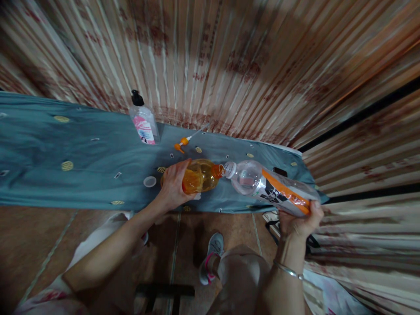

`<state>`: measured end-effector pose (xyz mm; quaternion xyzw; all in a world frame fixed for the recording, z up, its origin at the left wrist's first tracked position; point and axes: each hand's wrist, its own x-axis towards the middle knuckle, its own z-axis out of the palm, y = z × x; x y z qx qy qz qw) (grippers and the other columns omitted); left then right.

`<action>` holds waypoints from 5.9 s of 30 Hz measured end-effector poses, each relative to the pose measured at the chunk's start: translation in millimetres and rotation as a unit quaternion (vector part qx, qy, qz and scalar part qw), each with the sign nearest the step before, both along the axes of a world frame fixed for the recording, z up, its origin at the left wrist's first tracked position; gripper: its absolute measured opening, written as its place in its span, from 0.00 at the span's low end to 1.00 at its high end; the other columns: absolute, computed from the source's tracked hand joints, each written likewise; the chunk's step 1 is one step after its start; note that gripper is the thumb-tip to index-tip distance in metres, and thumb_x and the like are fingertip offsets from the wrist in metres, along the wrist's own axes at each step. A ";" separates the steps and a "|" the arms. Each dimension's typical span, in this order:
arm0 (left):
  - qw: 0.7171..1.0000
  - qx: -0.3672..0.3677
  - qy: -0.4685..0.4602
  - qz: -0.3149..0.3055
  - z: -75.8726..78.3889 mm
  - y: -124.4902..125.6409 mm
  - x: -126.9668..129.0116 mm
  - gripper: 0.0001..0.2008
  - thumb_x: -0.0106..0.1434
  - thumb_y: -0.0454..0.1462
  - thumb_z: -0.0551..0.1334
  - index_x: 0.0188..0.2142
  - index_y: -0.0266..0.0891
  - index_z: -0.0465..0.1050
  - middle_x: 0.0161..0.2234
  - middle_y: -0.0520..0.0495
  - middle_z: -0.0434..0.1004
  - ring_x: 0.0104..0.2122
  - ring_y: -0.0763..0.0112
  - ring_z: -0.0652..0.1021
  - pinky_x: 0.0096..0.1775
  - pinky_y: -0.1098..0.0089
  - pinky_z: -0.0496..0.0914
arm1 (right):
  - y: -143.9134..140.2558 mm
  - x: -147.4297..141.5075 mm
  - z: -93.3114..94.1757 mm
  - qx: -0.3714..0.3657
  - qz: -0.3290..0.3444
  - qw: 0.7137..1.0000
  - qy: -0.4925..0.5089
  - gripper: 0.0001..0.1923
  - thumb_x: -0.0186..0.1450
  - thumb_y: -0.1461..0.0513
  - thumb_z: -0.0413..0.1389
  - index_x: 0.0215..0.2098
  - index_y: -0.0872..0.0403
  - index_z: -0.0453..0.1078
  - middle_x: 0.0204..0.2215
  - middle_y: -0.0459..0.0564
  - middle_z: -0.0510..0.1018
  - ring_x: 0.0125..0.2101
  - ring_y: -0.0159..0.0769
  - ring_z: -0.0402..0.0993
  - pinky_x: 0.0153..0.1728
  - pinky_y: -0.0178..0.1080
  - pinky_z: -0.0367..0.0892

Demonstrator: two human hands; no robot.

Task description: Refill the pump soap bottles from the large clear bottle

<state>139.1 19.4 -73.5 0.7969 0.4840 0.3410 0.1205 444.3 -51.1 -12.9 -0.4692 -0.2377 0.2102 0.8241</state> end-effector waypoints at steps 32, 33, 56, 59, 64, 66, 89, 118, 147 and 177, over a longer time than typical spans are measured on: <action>1.000 -0.001 -0.009 -0.004 -0.7 -0.3 -1.0 0.50 0.46 0.41 0.70 0.64 0.40 0.47 0.55 0.38 0.64 0.53 0.50 0.67 0.55 0.51 0.59 | 0.6 0.1 0.5 0.015 0.014 1.000 -0.001 0.22 0.45 0.49 0.56 0.35 0.53 0.69 0.36 0.47 0.76 0.39 0.45 0.75 0.30 0.45 0.73; 1.000 -0.001 -0.009 -0.005 -0.5 -0.3 -0.9 0.49 0.46 0.41 0.70 0.64 0.40 0.47 0.55 0.38 0.64 0.53 0.50 0.67 0.55 0.51 0.59 | 0.6 -0.1 0.4 0.015 0.013 1.000 -0.004 0.22 0.46 0.49 0.56 0.35 0.53 0.69 0.36 0.47 0.76 0.39 0.44 0.75 0.31 0.45 0.74; 1.000 0.000 -0.002 0.001 -0.4 0.0 -0.3 0.49 0.46 0.41 0.70 0.64 0.40 0.48 0.56 0.38 0.64 0.54 0.49 0.67 0.56 0.51 0.59 | 0.8 -0.8 2.2 0.011 0.004 1.000 -0.008 0.21 0.45 0.49 0.56 0.31 0.54 0.69 0.35 0.49 0.76 0.40 0.44 0.75 0.26 0.40 0.71; 1.000 -0.001 -0.004 0.001 -0.7 0.1 -0.3 0.49 0.46 0.42 0.70 0.64 0.41 0.47 0.56 0.38 0.64 0.54 0.49 0.67 0.56 0.51 0.59 | 0.2 -0.5 2.0 0.006 0.000 1.000 -0.005 0.21 0.44 0.49 0.56 0.30 0.55 0.69 0.34 0.50 0.76 0.41 0.44 0.74 0.25 0.38 0.71; 1.000 0.001 -0.005 -0.002 -0.6 -0.1 -0.5 0.50 0.46 0.42 0.70 0.64 0.40 0.47 0.55 0.38 0.65 0.53 0.49 0.68 0.55 0.51 0.59 | -0.5 -1.0 1.6 0.009 0.001 1.000 -0.003 0.21 0.45 0.49 0.56 0.32 0.54 0.69 0.34 0.49 0.76 0.41 0.44 0.74 0.28 0.41 0.71; 1.000 0.003 -0.002 -0.001 0.0 -0.2 -0.5 0.50 0.46 0.43 0.70 0.64 0.40 0.48 0.55 0.38 0.65 0.53 0.49 0.68 0.55 0.51 0.59 | -0.6 -1.1 1.1 0.013 -0.003 1.000 0.001 0.22 0.45 0.49 0.57 0.33 0.54 0.69 0.34 0.48 0.76 0.41 0.45 0.74 0.30 0.43 0.72; 1.000 0.006 0.003 0.002 0.4 0.0 0.0 0.49 0.45 0.41 0.70 0.63 0.37 0.49 0.55 0.37 0.65 0.52 0.50 0.68 0.55 0.53 0.60 | -1.2 4.6 -1.3 -0.004 -0.006 1.000 -0.010 0.22 0.45 0.48 0.57 0.32 0.53 0.68 0.31 0.46 0.75 0.38 0.43 0.75 0.27 0.40 0.71; 1.000 0.009 -0.013 0.004 -1.9 -0.8 0.2 0.50 0.45 0.41 0.71 0.64 0.40 0.47 0.55 0.38 0.65 0.53 0.49 0.68 0.55 0.52 0.60 | 0.6 1.1 -0.3 0.002 -0.004 1.000 -0.016 0.22 0.45 0.48 0.57 0.32 0.54 0.68 0.33 0.47 0.75 0.39 0.44 0.75 0.30 0.44 0.73; 1.000 0.009 -0.002 0.005 -1.1 -0.9 -0.1 0.49 0.45 0.41 0.71 0.63 0.38 0.49 0.55 0.38 0.65 0.53 0.49 0.68 0.55 0.52 0.60 | 0.3 2.0 2.2 0.013 0.010 1.000 -0.014 0.19 0.45 0.49 0.56 0.29 0.53 0.69 0.31 0.46 0.76 0.39 0.41 0.75 0.25 0.36 0.71; 1.000 -0.003 -0.009 -0.001 -1.7 -1.0 -0.3 0.51 0.45 0.41 0.71 0.64 0.42 0.46 0.56 0.39 0.64 0.54 0.50 0.67 0.56 0.52 0.58 | -0.4 0.1 3.2 0.013 0.005 1.000 -0.013 0.20 0.45 0.49 0.56 0.29 0.54 0.70 0.33 0.47 0.76 0.37 0.40 0.75 0.25 0.37 0.71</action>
